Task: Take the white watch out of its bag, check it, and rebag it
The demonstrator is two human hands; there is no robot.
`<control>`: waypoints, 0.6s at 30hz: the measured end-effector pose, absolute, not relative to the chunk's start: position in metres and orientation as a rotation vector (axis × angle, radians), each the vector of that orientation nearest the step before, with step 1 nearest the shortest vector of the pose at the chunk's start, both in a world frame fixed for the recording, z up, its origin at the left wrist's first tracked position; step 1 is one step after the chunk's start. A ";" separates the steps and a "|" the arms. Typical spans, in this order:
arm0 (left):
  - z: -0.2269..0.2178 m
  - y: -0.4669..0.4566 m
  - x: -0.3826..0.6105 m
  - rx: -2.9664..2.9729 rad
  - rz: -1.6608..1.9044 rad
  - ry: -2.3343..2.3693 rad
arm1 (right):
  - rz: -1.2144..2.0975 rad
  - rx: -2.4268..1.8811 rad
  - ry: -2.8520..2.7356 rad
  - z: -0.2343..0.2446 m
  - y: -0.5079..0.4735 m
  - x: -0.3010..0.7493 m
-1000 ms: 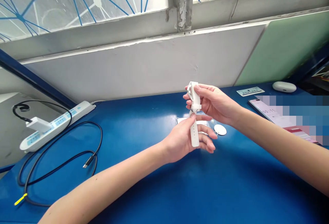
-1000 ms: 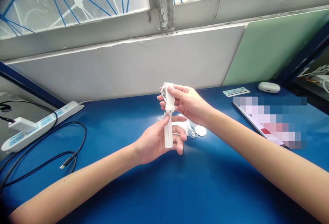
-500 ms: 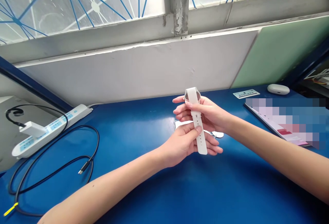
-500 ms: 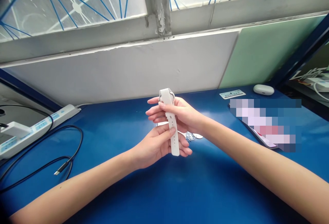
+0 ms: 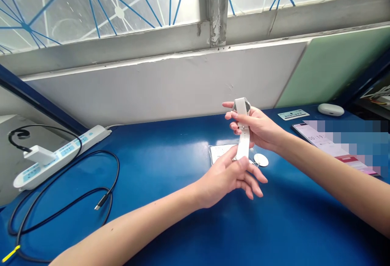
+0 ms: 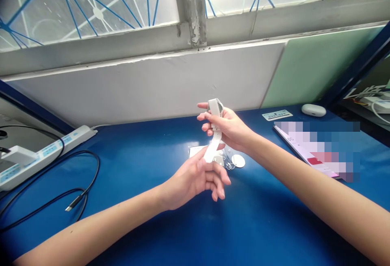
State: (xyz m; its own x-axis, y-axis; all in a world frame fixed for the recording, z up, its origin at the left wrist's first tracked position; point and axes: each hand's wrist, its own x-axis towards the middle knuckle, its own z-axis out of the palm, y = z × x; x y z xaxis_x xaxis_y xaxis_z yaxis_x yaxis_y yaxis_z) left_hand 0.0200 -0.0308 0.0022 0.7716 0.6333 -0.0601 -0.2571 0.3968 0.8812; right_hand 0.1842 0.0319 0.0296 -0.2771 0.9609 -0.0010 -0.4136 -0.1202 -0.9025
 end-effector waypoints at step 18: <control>0.003 -0.034 0.018 1.278 0.581 0.606 | 1.640 -0.674 -0.909 0.046 0.027 0.181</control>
State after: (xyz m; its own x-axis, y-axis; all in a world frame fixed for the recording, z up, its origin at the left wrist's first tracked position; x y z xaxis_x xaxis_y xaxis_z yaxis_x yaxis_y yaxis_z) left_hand 0.0180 -0.0338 0.0026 0.7115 0.6967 -0.0917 -0.0623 0.1925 0.9793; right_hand 0.1808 0.0269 0.0464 -0.2476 0.9686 0.0241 -0.5340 -0.1157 -0.8375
